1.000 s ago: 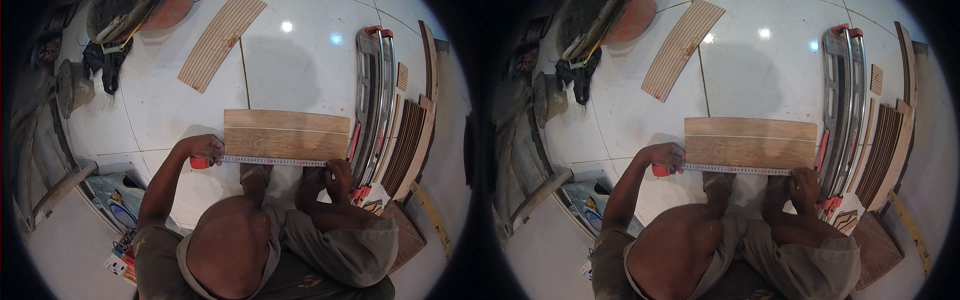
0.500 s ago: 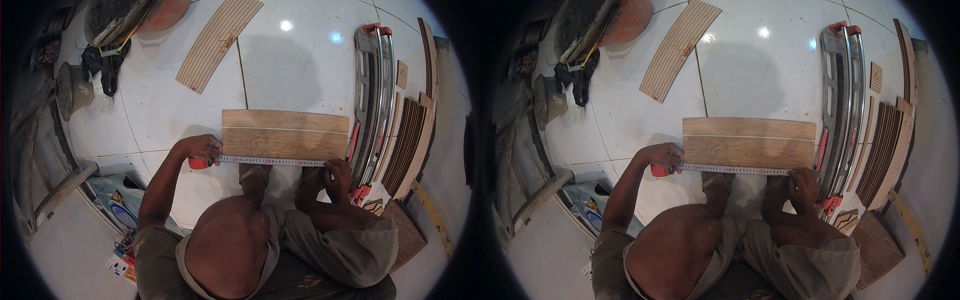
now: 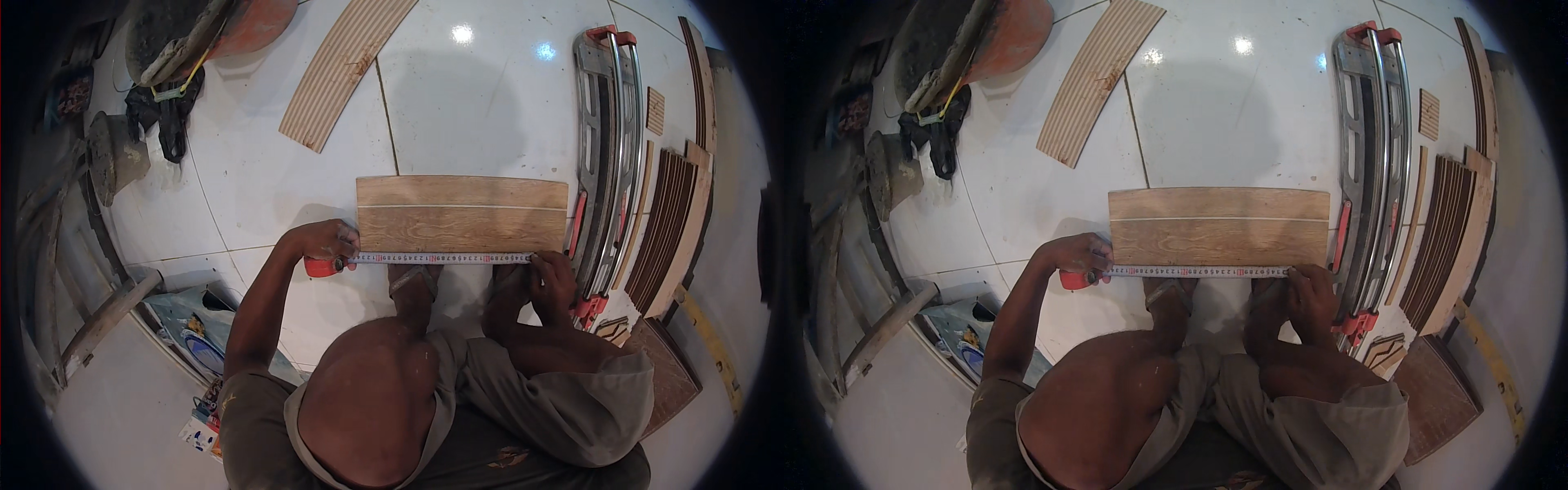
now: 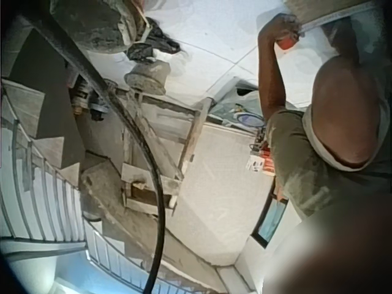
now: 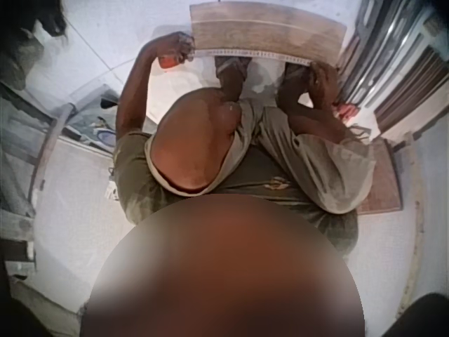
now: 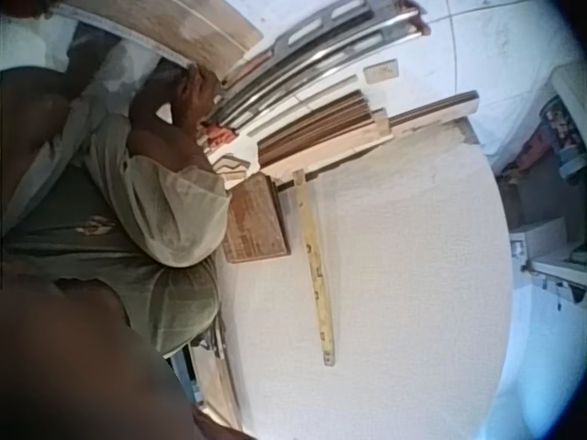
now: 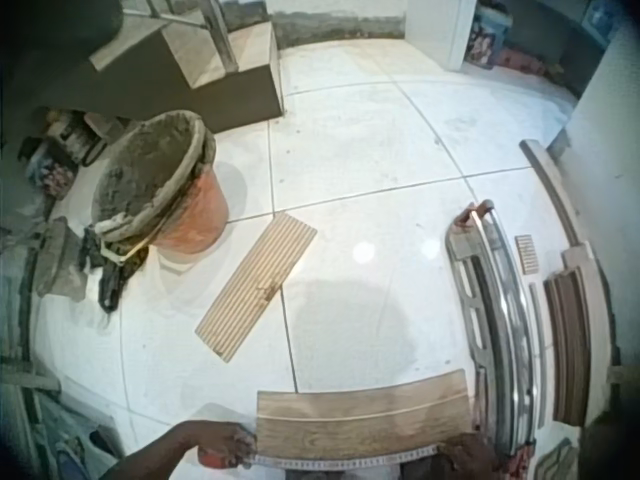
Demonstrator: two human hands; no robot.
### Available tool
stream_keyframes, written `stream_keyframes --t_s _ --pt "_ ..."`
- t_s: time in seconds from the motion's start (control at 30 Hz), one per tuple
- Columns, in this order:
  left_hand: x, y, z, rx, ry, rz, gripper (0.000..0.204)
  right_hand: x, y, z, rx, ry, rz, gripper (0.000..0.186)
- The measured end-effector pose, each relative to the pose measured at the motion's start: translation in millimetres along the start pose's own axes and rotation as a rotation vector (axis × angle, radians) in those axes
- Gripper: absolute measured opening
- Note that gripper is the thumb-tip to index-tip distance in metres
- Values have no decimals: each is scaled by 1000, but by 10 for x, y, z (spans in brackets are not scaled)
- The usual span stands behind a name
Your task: Measuring and cutting ceramic tiles using a manual tile cutter.
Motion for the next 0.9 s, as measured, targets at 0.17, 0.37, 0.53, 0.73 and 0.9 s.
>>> stream_keyframes --t_s 0.17,0.37,0.53,0.73,0.9 --pt "17 19 -21 -22 6 16 19 43 -4 14 31 42 6 30" --pt "9 68 55 8 -123 38 17 55 11 -1 -3 28 -10 26" --pt "7 -4 54 -11 -62 12 14 -11 -27 24 0 79 7 26" --pt "13 51 -29 69 -102 -22 12 35 25 -8 -37 23 14 30" --pt "0 24 -18 23 -109 -34 12 34 -36 -12 -2 26 0 30"
Point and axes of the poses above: each hand's wrist, its own y-axis towards the middle knuckle, its own x-axis out of the back of the hand, z = x × y, the point moved 6 cm from there along y, towards the middle knuckle
